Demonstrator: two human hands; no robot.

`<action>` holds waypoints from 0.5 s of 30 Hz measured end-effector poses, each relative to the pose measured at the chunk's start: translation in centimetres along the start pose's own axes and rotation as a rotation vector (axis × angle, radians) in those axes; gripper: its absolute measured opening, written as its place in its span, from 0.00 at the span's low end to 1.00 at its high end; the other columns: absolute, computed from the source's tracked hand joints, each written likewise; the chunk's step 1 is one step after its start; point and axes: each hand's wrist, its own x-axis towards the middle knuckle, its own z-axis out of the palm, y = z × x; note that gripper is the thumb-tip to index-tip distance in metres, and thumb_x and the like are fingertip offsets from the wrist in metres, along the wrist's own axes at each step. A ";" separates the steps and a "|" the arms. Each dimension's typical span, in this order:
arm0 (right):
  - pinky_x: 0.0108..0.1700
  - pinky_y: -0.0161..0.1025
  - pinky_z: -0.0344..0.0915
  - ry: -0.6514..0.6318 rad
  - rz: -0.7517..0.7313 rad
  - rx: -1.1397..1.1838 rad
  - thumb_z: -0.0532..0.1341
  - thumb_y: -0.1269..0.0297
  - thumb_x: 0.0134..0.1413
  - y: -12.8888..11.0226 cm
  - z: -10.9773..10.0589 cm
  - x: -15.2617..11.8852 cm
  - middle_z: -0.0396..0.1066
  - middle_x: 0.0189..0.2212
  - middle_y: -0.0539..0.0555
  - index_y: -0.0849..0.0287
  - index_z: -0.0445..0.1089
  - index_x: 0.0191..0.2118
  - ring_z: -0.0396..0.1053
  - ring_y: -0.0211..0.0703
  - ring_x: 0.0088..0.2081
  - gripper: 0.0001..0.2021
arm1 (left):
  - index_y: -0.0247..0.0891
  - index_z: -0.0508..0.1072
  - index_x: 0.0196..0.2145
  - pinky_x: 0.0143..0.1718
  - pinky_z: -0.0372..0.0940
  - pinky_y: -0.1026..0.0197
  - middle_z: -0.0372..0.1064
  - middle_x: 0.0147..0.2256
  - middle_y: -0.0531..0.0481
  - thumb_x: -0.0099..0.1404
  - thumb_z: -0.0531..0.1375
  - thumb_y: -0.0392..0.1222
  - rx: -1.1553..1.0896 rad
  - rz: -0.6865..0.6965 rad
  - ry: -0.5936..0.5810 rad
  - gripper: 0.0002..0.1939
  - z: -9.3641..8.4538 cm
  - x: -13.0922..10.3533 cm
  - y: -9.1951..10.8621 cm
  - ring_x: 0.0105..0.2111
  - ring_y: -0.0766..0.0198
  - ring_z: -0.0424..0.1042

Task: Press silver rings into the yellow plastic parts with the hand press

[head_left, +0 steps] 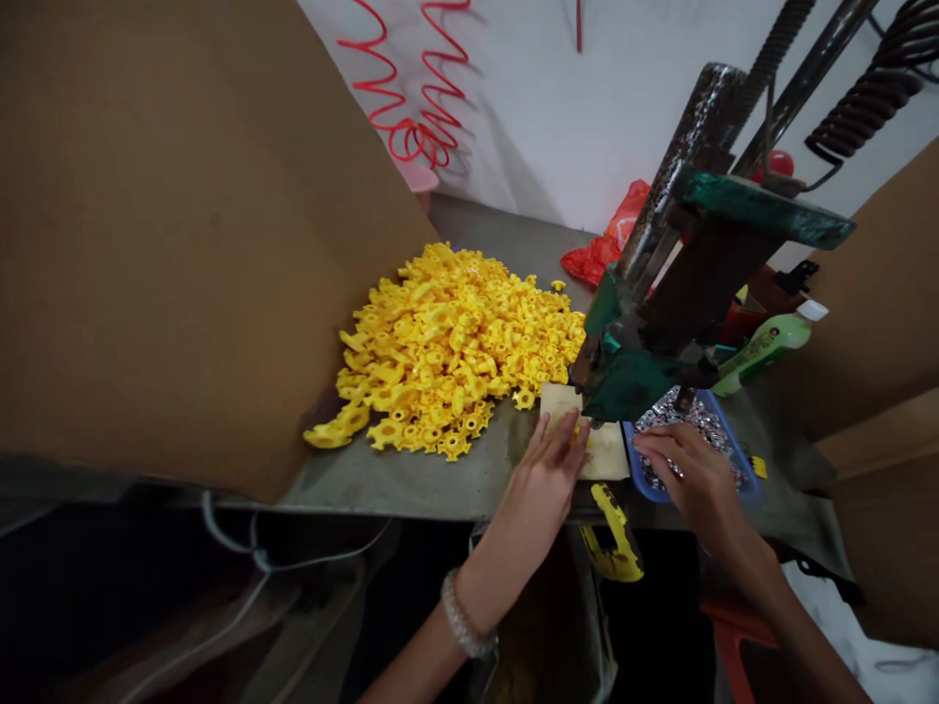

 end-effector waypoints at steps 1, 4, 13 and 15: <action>0.44 0.39 0.67 -0.012 -0.019 0.023 0.55 0.72 0.60 -0.8 0.1 0.2 0.70 0.39 0.55 0.57 0.70 0.44 0.67 0.40 0.43 0.10 | 0.36 0.62 0.58 0.62 0.54 0.42 0.63 0.57 0.40 0.69 0.51 0.36 -0.049 0.000 0.008 0.20 -0.1 0.2 0.0 0.60 0.56 0.60; 0.43 0.39 0.67 -0.058 -0.073 0.054 0.53 0.72 0.60 -2.4 0.7 1.2 0.69 0.39 0.55 0.57 0.70 0.46 0.67 0.40 0.41 0.12 | 0.38 0.70 0.49 0.62 0.52 0.40 0.74 0.46 0.45 0.65 0.59 0.40 -0.198 -0.061 0.063 0.14 -0.2 1.0 -0.2 0.49 0.57 0.72; 0.40 0.38 0.68 -0.076 -0.110 -0.004 0.54 0.74 0.59 -4.1 -0.5 1.8 0.71 0.37 0.54 0.56 0.70 0.49 0.69 0.40 0.38 0.15 | 0.41 0.74 0.42 0.64 0.40 0.37 0.76 0.41 0.50 0.56 0.67 0.40 -0.436 -0.186 0.054 0.14 0.1 1.7 -0.5 0.48 0.56 0.72; 0.38 0.35 0.67 0.043 -0.017 0.043 0.53 0.71 0.60 -4.3 -3.2 3.0 0.73 0.37 0.54 0.55 0.70 0.48 0.70 0.39 0.37 0.14 | 0.41 0.74 0.41 0.65 0.38 0.38 0.76 0.41 0.50 0.56 0.67 0.42 -0.454 -0.183 0.082 0.14 0.6 1.8 -0.8 0.48 0.56 0.71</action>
